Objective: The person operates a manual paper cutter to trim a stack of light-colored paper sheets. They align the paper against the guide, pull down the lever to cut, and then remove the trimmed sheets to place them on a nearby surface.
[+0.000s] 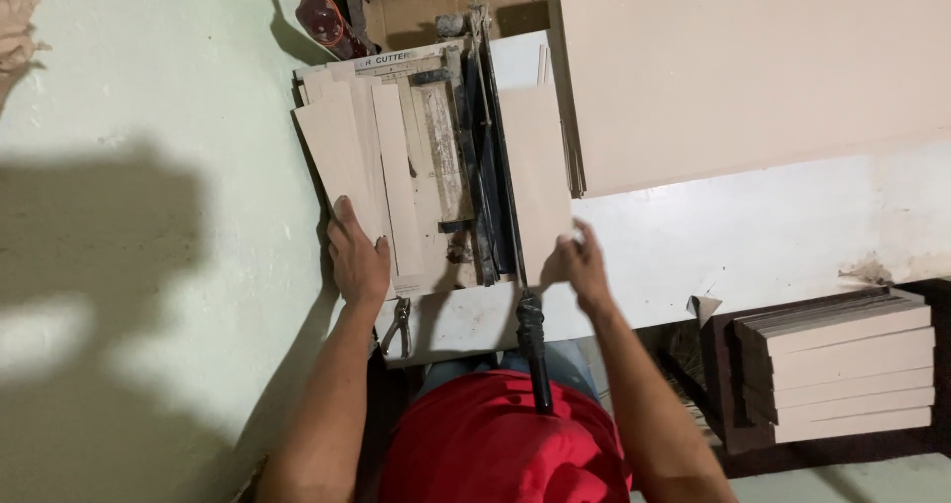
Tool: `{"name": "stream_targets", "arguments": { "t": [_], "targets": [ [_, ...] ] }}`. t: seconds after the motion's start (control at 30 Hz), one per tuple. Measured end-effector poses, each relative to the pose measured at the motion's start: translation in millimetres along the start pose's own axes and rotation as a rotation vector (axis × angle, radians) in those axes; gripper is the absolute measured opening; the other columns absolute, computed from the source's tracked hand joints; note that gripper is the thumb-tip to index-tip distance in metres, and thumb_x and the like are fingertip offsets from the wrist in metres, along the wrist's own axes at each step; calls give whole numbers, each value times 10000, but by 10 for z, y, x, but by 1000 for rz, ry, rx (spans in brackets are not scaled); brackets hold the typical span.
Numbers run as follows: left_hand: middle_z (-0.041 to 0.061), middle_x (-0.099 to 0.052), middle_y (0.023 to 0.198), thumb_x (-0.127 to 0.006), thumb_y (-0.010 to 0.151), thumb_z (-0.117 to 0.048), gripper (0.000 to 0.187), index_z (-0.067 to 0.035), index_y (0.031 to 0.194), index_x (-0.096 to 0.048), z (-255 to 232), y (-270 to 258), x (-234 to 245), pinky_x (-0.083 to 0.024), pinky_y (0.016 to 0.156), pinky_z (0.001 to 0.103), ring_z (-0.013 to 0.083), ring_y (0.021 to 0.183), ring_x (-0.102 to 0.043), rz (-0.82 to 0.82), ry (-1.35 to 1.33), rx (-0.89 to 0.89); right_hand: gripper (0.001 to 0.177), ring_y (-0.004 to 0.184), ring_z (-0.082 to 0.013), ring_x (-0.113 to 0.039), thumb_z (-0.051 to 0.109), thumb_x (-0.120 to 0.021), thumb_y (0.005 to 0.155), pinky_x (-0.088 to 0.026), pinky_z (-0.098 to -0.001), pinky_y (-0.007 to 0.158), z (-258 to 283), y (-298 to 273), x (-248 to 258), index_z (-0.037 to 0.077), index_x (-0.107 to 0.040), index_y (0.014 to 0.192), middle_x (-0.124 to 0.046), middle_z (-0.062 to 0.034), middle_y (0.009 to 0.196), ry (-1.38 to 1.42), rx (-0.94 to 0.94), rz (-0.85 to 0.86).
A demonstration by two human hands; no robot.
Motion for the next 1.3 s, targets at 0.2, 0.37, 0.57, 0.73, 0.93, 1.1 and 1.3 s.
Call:
{"name": "stream_targets", "arguments": {
  "t": [0.2,0.37,0.57,0.73,0.93,1.1,1.3],
  "targets": [
    [235,-261,1560,-661,973,-177,859,-169,1621,-98,-82,-53,47,-614,869,575,462,1280,-518,-29,47,-73,443,1336,-475,-528,215,-514,1091,-452,-628,1086,335,-86,-587,125,-437,1518,-535,-253,1459,-84,16,96],
    [255,-444,1516,-646,978,-376,777,-207,1626,-253,-1034,-363,139,-394,1113,588,423,1442,-381,-7,412,-363,543,1327,-414,-563,354,-458,1096,-421,-557,1171,310,201,-584,192,-346,1602,-595,-219,1434,-482,0,42],
    [291,-65,1664,-773,839,-514,1124,-224,1661,-65,-1397,-9,-1327,-152,1185,685,526,1527,-35,249,235,-602,566,1259,-437,-607,363,-460,1071,-464,-570,1119,49,426,-531,173,-362,1595,-600,-213,1424,-672,46,95],
    [324,77,1647,-819,804,-382,1179,-134,1646,-32,-1470,-50,-1441,-225,1178,676,512,1529,26,319,499,-505,547,1172,-439,-642,305,-493,1039,-527,-582,991,56,367,-417,241,-357,1566,-607,-201,1358,-941,195,169],
    [307,90,1650,-764,861,-391,1083,-79,1635,-75,-1509,-18,-1365,-302,1157,629,488,1531,42,373,630,-453,736,872,-472,-741,580,-450,976,-585,-557,781,1338,-1400,-526,247,-247,1599,-746,-239,905,-1053,73,208],
    [306,81,1647,-779,844,-403,1099,-86,1643,-95,-1520,-29,-1323,-305,1164,600,496,1526,44,346,639,-437,975,882,-436,-756,564,-594,934,-627,-510,742,464,-1527,-743,171,-52,1644,-746,-248,1011,-1130,-104,322],
    [330,28,1639,-812,815,-323,1134,-91,1643,-74,-1539,-23,-1348,-304,1129,635,510,1518,13,333,518,-476,736,903,-527,-724,177,-461,971,-580,-597,801,-832,-950,-642,143,-118,1621,-713,-290,1113,-1139,62,184]
  ]
}}
Point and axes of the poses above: each hand's wrist, its own y-axis towards the middle knuckle, its own x-axis out of the back of the hand, z = x × y, the point moved 10 cm from there along y, towards the middle knuckle
